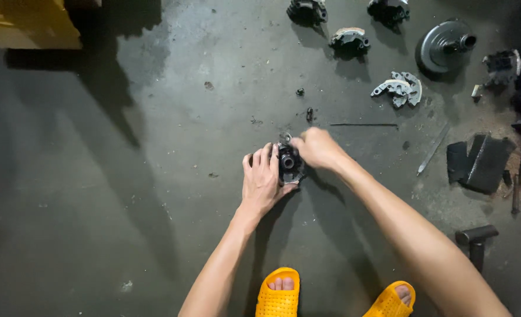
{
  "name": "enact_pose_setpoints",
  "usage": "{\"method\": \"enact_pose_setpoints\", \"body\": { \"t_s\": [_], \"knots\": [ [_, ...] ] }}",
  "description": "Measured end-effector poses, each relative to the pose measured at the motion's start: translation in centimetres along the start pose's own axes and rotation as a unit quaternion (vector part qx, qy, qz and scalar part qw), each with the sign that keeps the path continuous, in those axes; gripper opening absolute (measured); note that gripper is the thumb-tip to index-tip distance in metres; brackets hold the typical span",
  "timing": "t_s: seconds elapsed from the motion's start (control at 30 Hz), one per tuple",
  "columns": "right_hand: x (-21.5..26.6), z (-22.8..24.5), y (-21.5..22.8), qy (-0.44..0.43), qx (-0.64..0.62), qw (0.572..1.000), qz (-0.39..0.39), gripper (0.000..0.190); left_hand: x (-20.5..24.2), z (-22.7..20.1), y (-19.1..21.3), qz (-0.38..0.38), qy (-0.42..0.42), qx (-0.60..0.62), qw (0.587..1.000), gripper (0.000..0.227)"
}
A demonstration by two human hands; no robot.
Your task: The person assembles mechanical components on the floor, using pliers to manipulate small parts and fit them into a central hub. They handle various metal pieces, including curved brackets and cylindrical parts, arranging them around the hub. The person briefly moves to a nearby workbench to retrieve a tool before returning to the floor to continue the assembly.
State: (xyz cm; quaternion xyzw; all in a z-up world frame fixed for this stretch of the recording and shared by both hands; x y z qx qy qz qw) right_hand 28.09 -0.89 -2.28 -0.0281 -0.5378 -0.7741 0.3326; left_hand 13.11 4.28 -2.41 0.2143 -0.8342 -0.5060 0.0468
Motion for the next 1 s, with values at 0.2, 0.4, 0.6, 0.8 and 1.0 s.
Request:
{"method": "enact_pose_setpoints", "body": {
  "t_s": [0.2,0.4,0.6,0.8,1.0],
  "knots": [
    [1.7,2.0,1.2,-0.009,0.015,1.0,0.022,0.043,0.0,-0.1,-0.3,-0.005,-0.008,-0.014,1.0,0.115],
    [1.4,0.8,0.8,-0.016,0.009,1.0,0.006,0.046,0.0,-0.2,-0.2,-0.001,-0.01,-0.015,1.0,0.115],
    [1.5,-0.7,-1.4,-0.004,0.072,0.997,0.02,0.041,-0.1,-0.4,0.1,0.008,-0.006,-0.014,1.0,0.113],
    [3.9,-2.2,5.1,0.097,0.141,0.984,-0.056,0.032,-0.9,-0.7,0.6,-0.001,-0.045,-0.034,0.998,0.109],
    [11.1,-13.3,16.4,0.149,0.243,0.957,-0.052,0.014,-6.4,-1.7,4.5,0.009,-0.166,-0.085,0.982,0.102]
  ]
}}
Point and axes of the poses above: each hand's wrist, its own x-axis away from the middle knuckle, its own y-axis out of the back of the hand, z = x × y, the point moved 10 cm from there along -x, towards the middle knuckle, and after that the axes turned 13 degrees about -z, right-handed, at the moved point
